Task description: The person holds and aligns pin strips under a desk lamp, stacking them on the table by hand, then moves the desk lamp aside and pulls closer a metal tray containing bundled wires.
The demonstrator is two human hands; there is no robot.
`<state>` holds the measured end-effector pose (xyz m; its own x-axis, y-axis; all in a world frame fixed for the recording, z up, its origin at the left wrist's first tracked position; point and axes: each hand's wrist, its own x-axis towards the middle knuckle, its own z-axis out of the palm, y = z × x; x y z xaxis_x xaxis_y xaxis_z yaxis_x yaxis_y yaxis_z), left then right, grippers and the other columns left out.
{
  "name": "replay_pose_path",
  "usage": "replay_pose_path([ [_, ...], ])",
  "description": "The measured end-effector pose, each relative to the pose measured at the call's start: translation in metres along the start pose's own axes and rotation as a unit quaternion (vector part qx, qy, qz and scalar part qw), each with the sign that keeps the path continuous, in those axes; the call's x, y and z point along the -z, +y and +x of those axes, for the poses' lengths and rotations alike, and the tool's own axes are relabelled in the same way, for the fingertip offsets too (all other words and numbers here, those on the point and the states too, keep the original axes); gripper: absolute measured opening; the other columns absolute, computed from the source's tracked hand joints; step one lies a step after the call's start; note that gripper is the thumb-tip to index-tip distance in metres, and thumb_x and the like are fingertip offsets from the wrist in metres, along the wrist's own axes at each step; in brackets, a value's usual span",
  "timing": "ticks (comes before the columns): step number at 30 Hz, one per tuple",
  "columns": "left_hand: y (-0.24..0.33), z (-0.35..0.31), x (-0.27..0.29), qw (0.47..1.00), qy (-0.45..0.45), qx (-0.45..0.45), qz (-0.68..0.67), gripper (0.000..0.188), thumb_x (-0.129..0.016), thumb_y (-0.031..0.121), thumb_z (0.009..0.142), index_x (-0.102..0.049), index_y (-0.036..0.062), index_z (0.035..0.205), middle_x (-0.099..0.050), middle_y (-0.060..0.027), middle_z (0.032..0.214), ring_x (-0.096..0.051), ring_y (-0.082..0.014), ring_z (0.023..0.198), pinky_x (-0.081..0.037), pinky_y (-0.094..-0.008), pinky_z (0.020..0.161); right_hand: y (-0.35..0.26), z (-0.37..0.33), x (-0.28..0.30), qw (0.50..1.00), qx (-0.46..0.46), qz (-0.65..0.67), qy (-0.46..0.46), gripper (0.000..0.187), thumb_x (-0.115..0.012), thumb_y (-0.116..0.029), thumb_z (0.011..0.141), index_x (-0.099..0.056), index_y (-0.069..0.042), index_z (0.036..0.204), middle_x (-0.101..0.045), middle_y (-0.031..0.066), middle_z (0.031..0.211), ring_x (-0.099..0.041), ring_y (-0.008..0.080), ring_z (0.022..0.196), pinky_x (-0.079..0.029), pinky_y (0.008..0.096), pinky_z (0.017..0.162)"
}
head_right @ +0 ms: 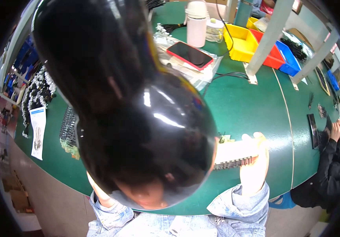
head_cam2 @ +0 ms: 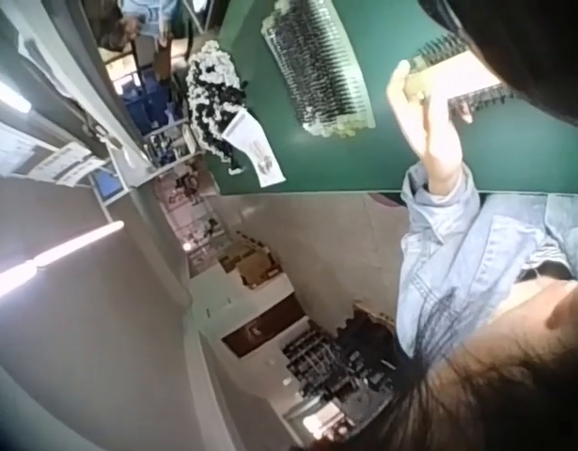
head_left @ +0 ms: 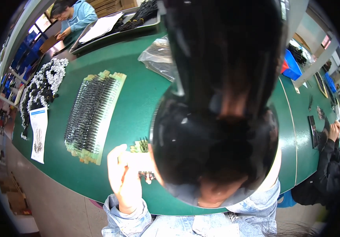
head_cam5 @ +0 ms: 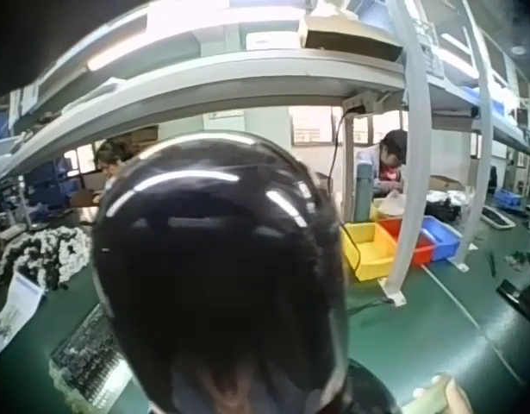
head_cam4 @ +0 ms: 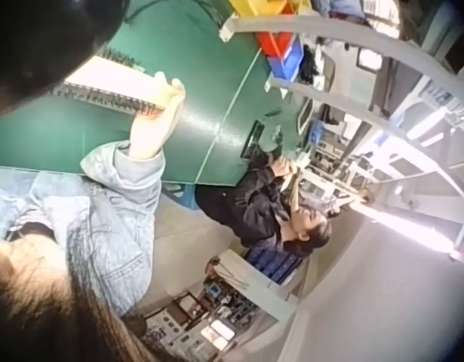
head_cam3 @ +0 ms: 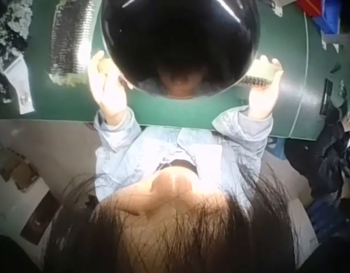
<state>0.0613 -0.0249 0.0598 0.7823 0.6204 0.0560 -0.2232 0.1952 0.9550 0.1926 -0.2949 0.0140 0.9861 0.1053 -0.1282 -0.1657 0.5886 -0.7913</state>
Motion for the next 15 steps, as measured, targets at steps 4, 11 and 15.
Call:
replay_pose_path([
  [4, -0.007, 0.006, -0.002, 0.999, -0.013, -0.033, 0.025, 0.033, -0.041, -0.001, 0.079, -0.035, -0.0057, 0.110, -0.047, -0.0062, 0.080, -0.045, -0.0089, 0.071, -0.037, -0.0191, 0.061, -0.006, 0.002, 0.003, 0.998, 0.025, -0.027, 0.044, 0.032, -0.040, -0.029, 0.088, -0.042, -0.005, 0.108, -0.052, 0.0118, 0.097, -0.050, 0.0218, 0.095, -0.043, 0.0351, 0.080],
  [11, -0.003, 0.008, -0.014, 0.992, 0.084, -0.093, -0.014, 0.031, -0.041, 0.000, 0.080, -0.037, -0.0062, 0.110, -0.046, -0.0050, 0.080, -0.043, -0.0083, 0.068, -0.035, -0.0177, 0.062, -0.009, -0.004, -0.003, 0.999, 0.033, -0.013, -0.025, 0.030, -0.043, -0.028, 0.087, -0.043, -0.004, 0.105, -0.055, 0.0110, 0.092, -0.054, 0.0220, 0.090, -0.045, 0.0343, 0.077],
  [15, -0.011, 0.008, -0.010, 0.995, 0.055, -0.078, 0.026, 0.030, -0.040, -0.001, 0.080, -0.037, -0.0055, 0.110, -0.042, -0.0029, 0.076, -0.038, -0.0075, 0.065, -0.031, -0.0168, 0.060, -0.012, -0.003, 0.006, 0.996, 0.017, 0.038, -0.084, 0.029, -0.042, -0.027, 0.087, -0.043, -0.004, 0.104, -0.054, 0.0115, 0.092, -0.053, 0.0212, 0.091, -0.045, 0.0339, 0.076],
])
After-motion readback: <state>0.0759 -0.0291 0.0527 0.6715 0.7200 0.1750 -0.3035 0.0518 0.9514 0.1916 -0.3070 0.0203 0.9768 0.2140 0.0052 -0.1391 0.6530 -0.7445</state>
